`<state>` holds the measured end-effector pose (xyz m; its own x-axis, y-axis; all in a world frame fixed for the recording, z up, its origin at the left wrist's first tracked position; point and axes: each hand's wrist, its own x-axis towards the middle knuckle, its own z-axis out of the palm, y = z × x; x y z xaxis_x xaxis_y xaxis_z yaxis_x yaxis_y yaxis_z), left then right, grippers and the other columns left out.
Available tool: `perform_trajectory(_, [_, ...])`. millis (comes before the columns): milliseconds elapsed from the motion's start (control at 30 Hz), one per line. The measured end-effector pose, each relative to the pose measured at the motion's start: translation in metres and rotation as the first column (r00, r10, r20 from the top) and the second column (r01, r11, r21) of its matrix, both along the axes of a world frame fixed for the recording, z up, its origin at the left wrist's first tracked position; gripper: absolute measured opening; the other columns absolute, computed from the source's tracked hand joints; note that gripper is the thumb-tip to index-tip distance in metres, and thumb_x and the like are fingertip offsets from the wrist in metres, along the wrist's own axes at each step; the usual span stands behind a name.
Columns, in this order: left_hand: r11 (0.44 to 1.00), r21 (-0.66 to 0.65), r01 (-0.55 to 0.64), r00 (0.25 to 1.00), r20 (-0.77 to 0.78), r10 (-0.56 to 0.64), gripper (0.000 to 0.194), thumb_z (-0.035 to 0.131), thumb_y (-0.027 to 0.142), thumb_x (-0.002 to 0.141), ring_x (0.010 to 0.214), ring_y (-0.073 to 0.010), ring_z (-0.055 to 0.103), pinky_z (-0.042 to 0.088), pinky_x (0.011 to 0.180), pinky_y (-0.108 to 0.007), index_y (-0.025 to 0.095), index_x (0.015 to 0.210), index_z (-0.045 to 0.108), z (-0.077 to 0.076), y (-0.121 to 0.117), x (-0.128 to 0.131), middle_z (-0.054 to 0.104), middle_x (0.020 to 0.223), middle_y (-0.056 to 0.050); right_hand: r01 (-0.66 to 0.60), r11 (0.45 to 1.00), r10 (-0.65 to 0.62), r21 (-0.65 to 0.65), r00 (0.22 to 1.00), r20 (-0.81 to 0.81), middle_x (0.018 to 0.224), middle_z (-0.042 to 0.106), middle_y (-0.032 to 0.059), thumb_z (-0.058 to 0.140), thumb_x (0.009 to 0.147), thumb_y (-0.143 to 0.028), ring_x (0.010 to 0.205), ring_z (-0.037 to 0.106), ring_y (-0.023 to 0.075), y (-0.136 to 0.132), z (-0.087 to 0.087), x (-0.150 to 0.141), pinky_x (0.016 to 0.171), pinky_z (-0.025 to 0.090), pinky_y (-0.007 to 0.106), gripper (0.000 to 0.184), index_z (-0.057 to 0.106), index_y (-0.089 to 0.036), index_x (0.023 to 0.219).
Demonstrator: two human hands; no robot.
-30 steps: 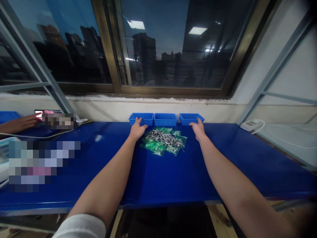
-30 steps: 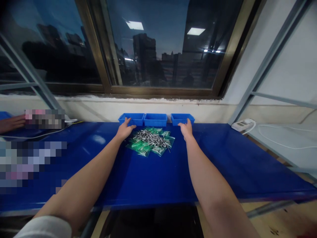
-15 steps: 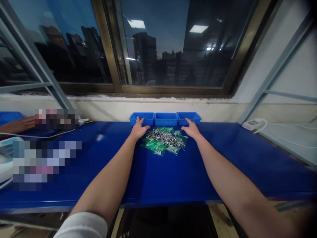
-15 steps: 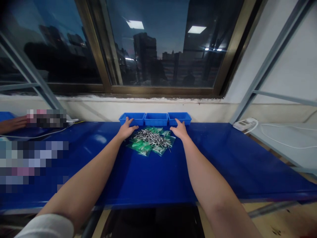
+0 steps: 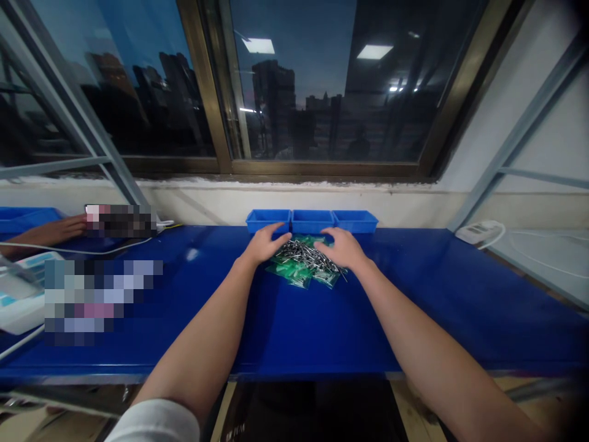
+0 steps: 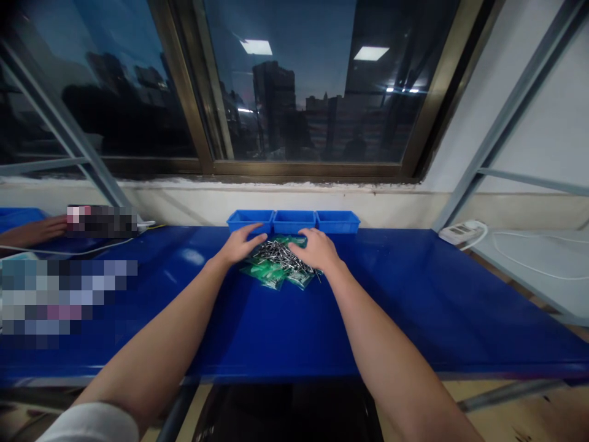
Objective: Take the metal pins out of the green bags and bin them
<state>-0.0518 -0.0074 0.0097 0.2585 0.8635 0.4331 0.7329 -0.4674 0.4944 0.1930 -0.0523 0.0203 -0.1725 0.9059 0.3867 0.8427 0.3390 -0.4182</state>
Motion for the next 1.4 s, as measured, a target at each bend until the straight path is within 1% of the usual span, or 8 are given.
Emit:
perform_trajectory(133, [0.975,-0.173,0.140,0.975,-0.144,-0.166,0.071,0.050,0.063,0.078,0.138,-0.0248,0.026,0.022,0.112,-0.037,0.022,0.135,0.046,-0.008,-0.008,0.014,0.034,0.147,-0.008,-0.098,0.968,0.136,-0.233,0.978,0.156,0.145,0.038,0.0113,0.049,0.071,-0.072,0.132,0.032,0.0384,-0.017,-0.002,-0.028,0.104,0.028,0.054,0.082,0.042,-0.025,0.138])
perform_trajectory(267, [0.965,-0.221,0.143,0.965,-0.184,-0.185,0.066,0.041,0.062,0.084,0.137,-0.0237,0.029,0.022,0.112,-0.038,0.023,0.137,0.044,-0.017,-0.010,0.028,0.037,0.146,-0.008,-0.118,0.940,0.181,-0.321,0.968,0.173,0.153,0.021,0.0106,0.037,0.078,-0.072,0.139,0.017,0.0382,-0.014,-0.013,-0.036,0.107,0.017,0.061,0.086,0.021,-0.024,0.147])
perform_trajectory(567, [0.993,-0.112,0.027,0.964,-0.259,-0.055,0.054,0.033,0.058,0.089,0.118,-0.0268,0.053,0.040,0.098,-0.038,0.023,0.122,0.057,-0.011,-0.020,0.042,0.058,0.128,-0.010,-0.208,0.974,0.219,-0.091,0.967,0.132,0.135,0.051,0.0087,0.035,0.090,-0.050,0.127,0.043,0.0271,0.000,-0.018,-0.015,0.105,0.034,0.043,0.051,0.053,-0.023,0.130])
perform_trajectory(700, [0.983,0.011,0.184,0.944,-0.280,-0.173,0.052,0.034,0.052,0.091,0.125,-0.0219,0.046,0.033,0.106,-0.033,0.020,0.126,0.056,-0.008,-0.016,0.037,0.053,0.133,-0.009,-0.193,0.977,0.204,-0.088,0.968,0.146,0.137,0.049,0.0084,0.037,0.091,-0.042,0.131,0.039,0.0257,0.008,-0.021,-0.009,0.109,0.029,0.042,0.046,0.056,-0.021,0.127])
perform_trajectory(800, [0.953,-0.085,0.291,0.906,-0.295,-0.303,0.060,0.038,0.057,0.088,0.133,-0.0218,0.037,0.027,0.111,-0.033,0.019,0.132,0.050,-0.009,-0.015,0.034,0.045,0.141,-0.008,-0.182,0.954,0.223,-0.239,0.963,0.154,0.145,0.039,0.0053,0.033,0.091,-0.050,0.137,0.027,0.0285,0.007,-0.018,-0.005,0.112,0.020,0.049,0.053,0.045,-0.026,0.136])
perform_trajectory(1000, [0.925,-0.325,0.197,0.892,-0.332,-0.306,0.093,0.057,0.070,0.067,0.139,-0.0367,0.016,0.017,0.110,-0.053,0.030,0.145,0.027,-0.007,-0.015,0.032,0.020,0.153,-0.007,-0.069,0.844,0.187,-0.532,0.968,0.170,0.156,0.007,0.0024,0.061,0.066,-0.065,0.140,-0.003,0.0404,-0.005,-0.004,0.001,0.105,0.004,0.068,0.098,0.011,-0.040,0.146])
perform_trajectory(1200, [0.884,-0.415,0.215,0.841,-0.382,-0.384,0.103,0.069,0.056,0.053,0.133,-0.0382,0.030,0.030,0.103,-0.054,0.029,0.144,0.028,0.006,-0.010,0.025,0.034,0.147,-0.010,-0.126,0.854,0.236,-0.505,0.959,0.160,0.153,0.020,0.0045,0.069,0.059,-0.039,0.139,0.011,0.0378,-0.006,-0.001,0.004,0.107,0.018,0.058,0.097,0.024,-0.035,0.145])
perform_trajectory(1400, [0.958,-0.270,0.097,0.898,-0.391,-0.202,0.086,0.070,0.050,0.054,0.120,-0.0395,0.042,0.034,0.097,-0.055,0.030,0.134,0.046,0.001,-0.018,0.037,0.048,0.133,-0.012,-0.148,0.956,0.192,-0.253,0.969,0.155,0.129,0.050,0.0091,0.066,0.057,-0.031,0.116,0.040,0.0338,0.004,-0.020,-0.005,0.094,0.036,0.046,0.078,0.047,-0.026,0.133])
